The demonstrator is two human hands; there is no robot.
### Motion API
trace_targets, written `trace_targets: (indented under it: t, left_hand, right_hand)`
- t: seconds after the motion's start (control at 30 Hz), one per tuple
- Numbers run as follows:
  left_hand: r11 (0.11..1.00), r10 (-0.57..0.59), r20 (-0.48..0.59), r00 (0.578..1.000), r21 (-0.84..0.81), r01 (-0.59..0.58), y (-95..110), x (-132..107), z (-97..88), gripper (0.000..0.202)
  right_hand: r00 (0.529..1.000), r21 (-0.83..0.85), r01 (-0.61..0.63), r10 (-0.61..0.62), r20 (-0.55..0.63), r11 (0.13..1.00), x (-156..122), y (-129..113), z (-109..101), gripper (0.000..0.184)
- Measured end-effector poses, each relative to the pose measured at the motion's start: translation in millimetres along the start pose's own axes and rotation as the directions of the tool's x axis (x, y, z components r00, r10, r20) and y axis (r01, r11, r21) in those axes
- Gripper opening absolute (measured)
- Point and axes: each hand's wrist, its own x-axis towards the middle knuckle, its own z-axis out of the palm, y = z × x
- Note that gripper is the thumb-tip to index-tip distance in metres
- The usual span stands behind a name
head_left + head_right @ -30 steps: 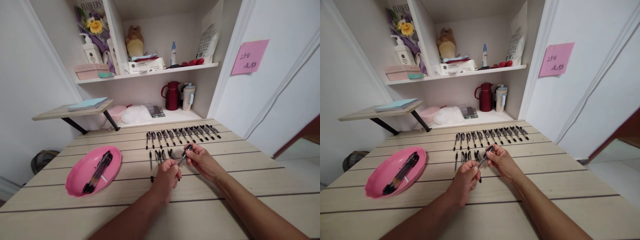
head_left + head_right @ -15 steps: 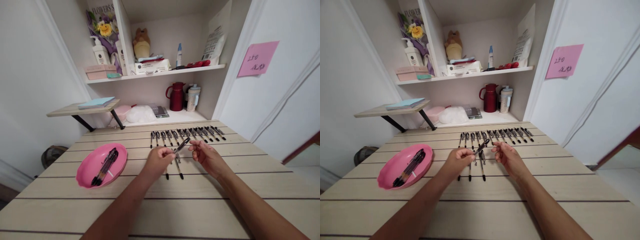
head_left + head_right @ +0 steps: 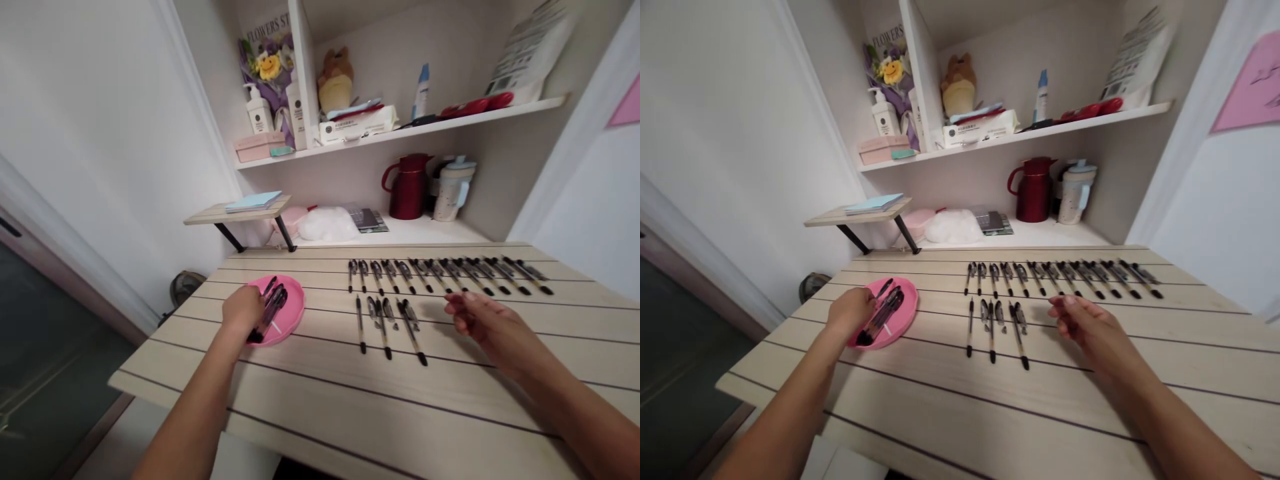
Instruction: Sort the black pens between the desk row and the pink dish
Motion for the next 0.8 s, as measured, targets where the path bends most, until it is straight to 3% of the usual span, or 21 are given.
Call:
trace_targets:
  t: [0.13,0.27,0.33,0.4,0.5,0.57,0.7,0.8]
  left_hand:
    - [1.0,-0.013,0.015,1.0,0.015,0.012,-6,-3,13.3,0.024]
    - [0.999,0.033,-0.036,0.999,-0.004,-0.033,-1,-4,11.1,0.032]
    - [0.994,0.1,-0.113,0.989,-0.04,-0.105,10,-7,5.7,0.035]
    - [0.961,0.225,-0.173,0.959,-0.12,-0.247,28,-15,0.7,0.032]
    - [0.781,0.478,-0.203,0.855,-0.346,-0.519,65,-35,-0.4,0.025]
    - [0.622,0.59,-0.178,0.787,-0.522,-0.584,90,-49,4.6,0.023]
    - [0.442,0.7,-0.076,0.71,-0.735,-0.514,133,-68,20.4,0.021]
    - [0.388,0.72,-0.016,0.694,-0.82,-0.421,155,-72,29.9,0.022]
  right_hand:
    - [1.0,-0.025,-0.019,0.019,-0.018,0.999,3,3,-3,0.03]
    - [1.0,-0.068,0.004,-0.006,-0.029,0.998,1,2,2,0.032]
    - [0.999,-0.181,0.017,-0.023,-0.032,0.983,-2,1,7,0.034]
    - [0.998,-0.378,0.036,-0.056,-0.042,0.925,-4,2,13,0.034]
    - [0.991,-0.695,0.115,-0.134,0.026,0.71,-11,0,23,0.037]
    - [0.982,-0.832,0.181,-0.134,0.129,0.524,-17,-1,32,0.041]
    - [0.976,-0.959,0.211,-0.088,0.197,0.191,-31,-5,50,0.039]
    - [0.972,-0.974,0.22,-0.091,0.215,0.047,-37,-4,58,0.037]
